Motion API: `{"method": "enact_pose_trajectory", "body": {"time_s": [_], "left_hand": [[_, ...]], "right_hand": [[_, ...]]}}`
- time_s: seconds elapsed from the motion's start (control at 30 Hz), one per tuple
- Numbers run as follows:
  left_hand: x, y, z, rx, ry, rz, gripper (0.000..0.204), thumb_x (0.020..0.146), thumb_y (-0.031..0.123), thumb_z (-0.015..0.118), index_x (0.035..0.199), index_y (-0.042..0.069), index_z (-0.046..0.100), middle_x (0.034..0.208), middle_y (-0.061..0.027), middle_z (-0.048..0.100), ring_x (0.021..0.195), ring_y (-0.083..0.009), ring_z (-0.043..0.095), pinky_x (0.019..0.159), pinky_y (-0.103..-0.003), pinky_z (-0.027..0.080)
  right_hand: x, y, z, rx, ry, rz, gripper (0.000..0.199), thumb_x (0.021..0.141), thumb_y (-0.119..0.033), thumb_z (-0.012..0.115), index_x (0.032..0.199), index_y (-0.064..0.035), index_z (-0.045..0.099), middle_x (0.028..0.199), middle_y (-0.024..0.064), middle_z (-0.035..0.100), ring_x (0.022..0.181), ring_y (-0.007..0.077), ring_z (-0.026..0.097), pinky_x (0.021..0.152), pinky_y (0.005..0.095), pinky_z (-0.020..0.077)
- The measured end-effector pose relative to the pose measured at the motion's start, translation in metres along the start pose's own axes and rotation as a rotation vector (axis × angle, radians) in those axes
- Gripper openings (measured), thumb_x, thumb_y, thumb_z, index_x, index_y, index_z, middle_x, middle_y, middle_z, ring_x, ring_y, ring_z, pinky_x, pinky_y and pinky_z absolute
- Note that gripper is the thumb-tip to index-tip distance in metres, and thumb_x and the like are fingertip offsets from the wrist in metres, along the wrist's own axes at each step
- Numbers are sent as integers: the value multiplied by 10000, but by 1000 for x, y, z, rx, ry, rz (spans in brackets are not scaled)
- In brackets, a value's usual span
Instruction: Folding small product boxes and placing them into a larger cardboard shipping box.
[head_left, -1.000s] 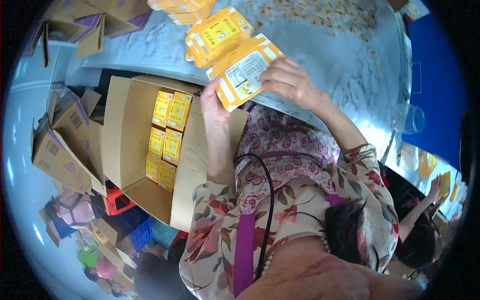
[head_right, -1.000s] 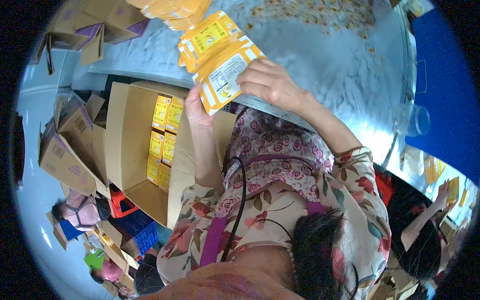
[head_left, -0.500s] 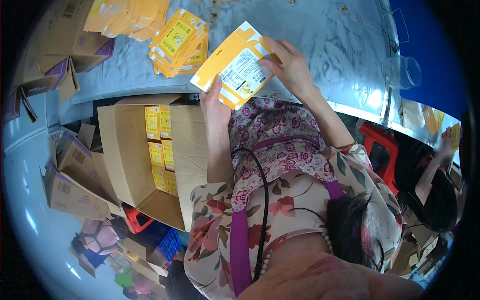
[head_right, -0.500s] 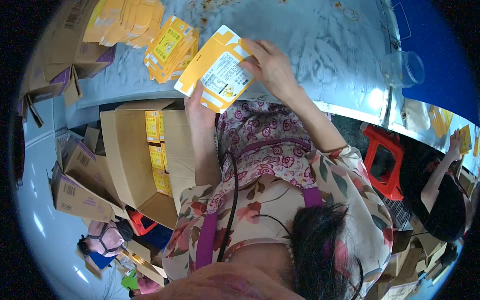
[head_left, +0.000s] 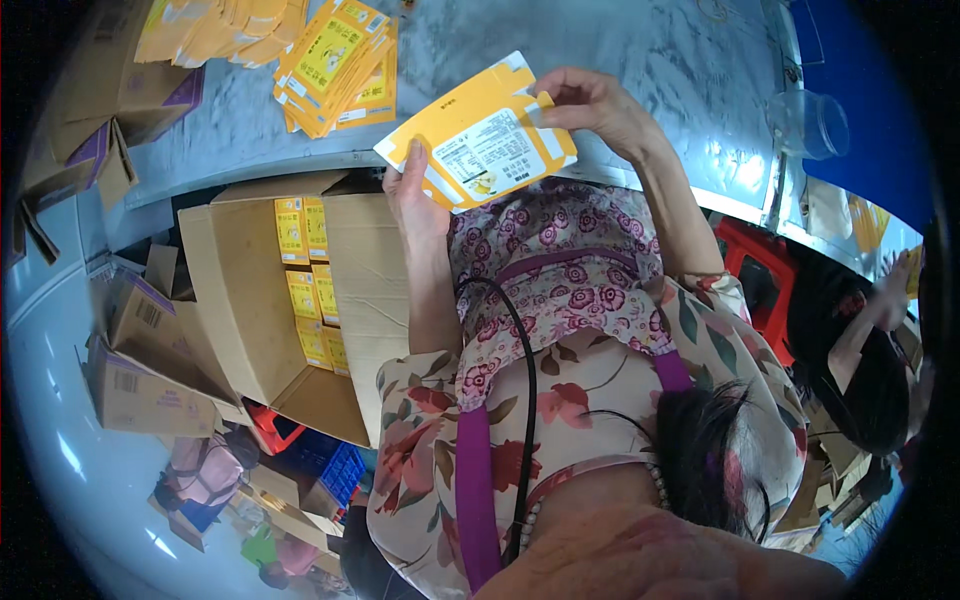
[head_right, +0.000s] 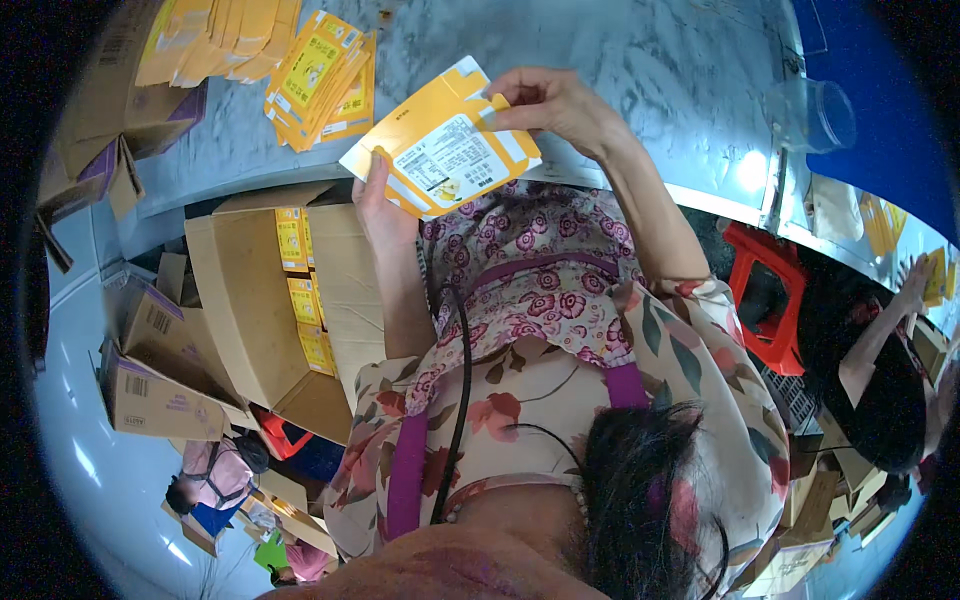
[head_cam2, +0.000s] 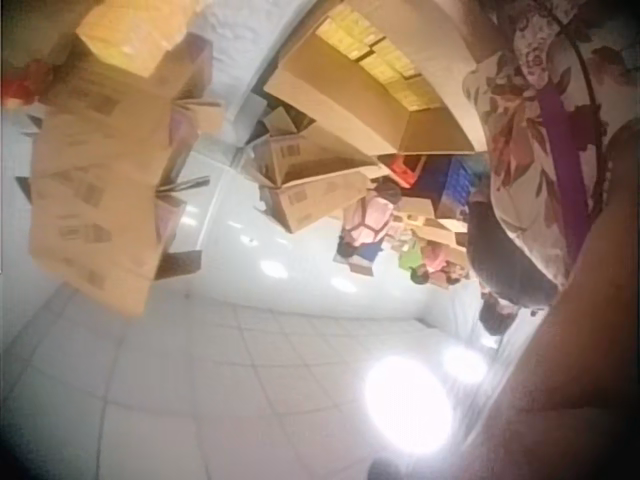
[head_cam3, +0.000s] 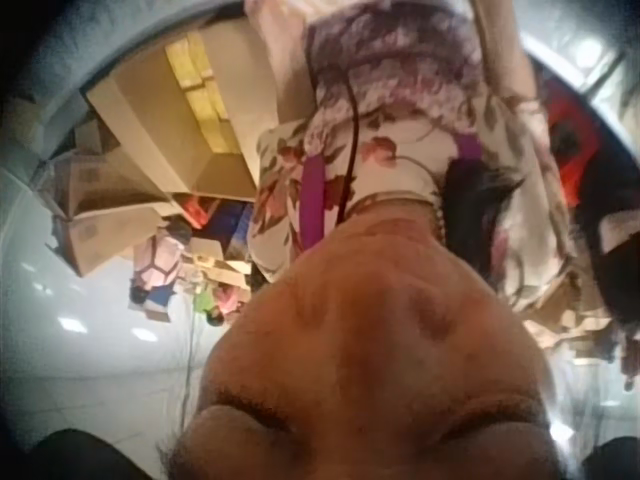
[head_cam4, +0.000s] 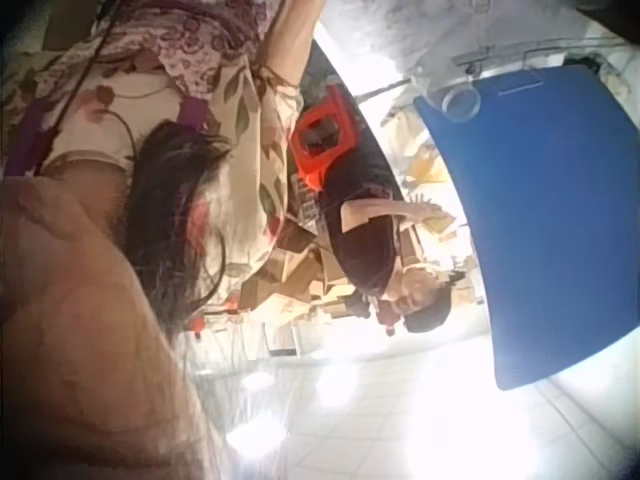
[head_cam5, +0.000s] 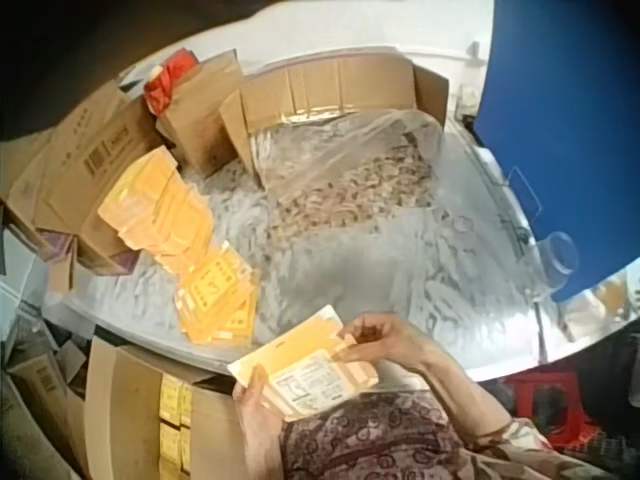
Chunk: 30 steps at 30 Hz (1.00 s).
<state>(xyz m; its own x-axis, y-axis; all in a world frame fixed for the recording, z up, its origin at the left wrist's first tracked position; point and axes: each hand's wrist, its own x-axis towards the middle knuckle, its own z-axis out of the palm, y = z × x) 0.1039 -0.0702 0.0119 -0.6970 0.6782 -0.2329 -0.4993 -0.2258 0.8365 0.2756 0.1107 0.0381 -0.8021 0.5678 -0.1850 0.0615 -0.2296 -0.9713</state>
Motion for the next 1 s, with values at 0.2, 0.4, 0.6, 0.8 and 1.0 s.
{"method": "enact_pose_trajectory", "body": {"time_s": [0.2, 0.4, 0.6, 0.8, 1.0], "left_hand": [[-7, -4, -5, -48, 56, 24, 220, 893, 124, 638, 1049, -32, 637, 973, -84, 675, 864, -142, 649, 774, -292, 526], [-9, 0, 1, 118, -167, 41, 274, 889, 170, 658, 1094, -12, 640, 962, -50, 683, 828, -85, 631, 735, -248, 510], [-27, 51, 28, 1247, -4, 931, 660, 778, 297, 733, 1297, -7, 462, 1187, -190, 564, 1107, -268, 546, 952, -404, 406], [-49, 51, 29, 1525, -515, 499, 895, 700, 425, 773, 1352, -33, 366, 1217, -192, 544, 1130, -327, 532, 967, -428, 375], [-64, 33, 30, 1146, -597, 271, 685, 782, 308, 736, 1279, -80, 466, 1044, -244, 632, 934, -382, 625, 788, -389, 502]], "right_hand": [[-6, 26, -10, -5, -85, 202, 377, 756, -200, 757, 1062, 10, 687, 957, 68, 674, 851, 135, 593, 794, 274, 462], [-27, 32, -5, -51, -75, 223, 325, 747, -120, 765, 1041, 6, 703, 1058, 78, 667, 943, 151, 601, 886, 296, 446], [-37, 1, 19, -130, 15, 22, 246, 768, -64, 740, 1006, -7, 719, 1241, 59, 568, 1061, 159, 576, 878, 297, 460], [-45, -8, 40, -247, -147, -188, 256, 776, -71, 719, 1025, -12, 709, 1450, 167, 398, 1202, 241, 518, 931, 336, 458], [-54, -22, 33, -338, -252, -86, 268, 758, -66, 740, 1025, -67, 721, 1443, 180, 401, 1206, 277, 519, 957, 345, 453]]}}
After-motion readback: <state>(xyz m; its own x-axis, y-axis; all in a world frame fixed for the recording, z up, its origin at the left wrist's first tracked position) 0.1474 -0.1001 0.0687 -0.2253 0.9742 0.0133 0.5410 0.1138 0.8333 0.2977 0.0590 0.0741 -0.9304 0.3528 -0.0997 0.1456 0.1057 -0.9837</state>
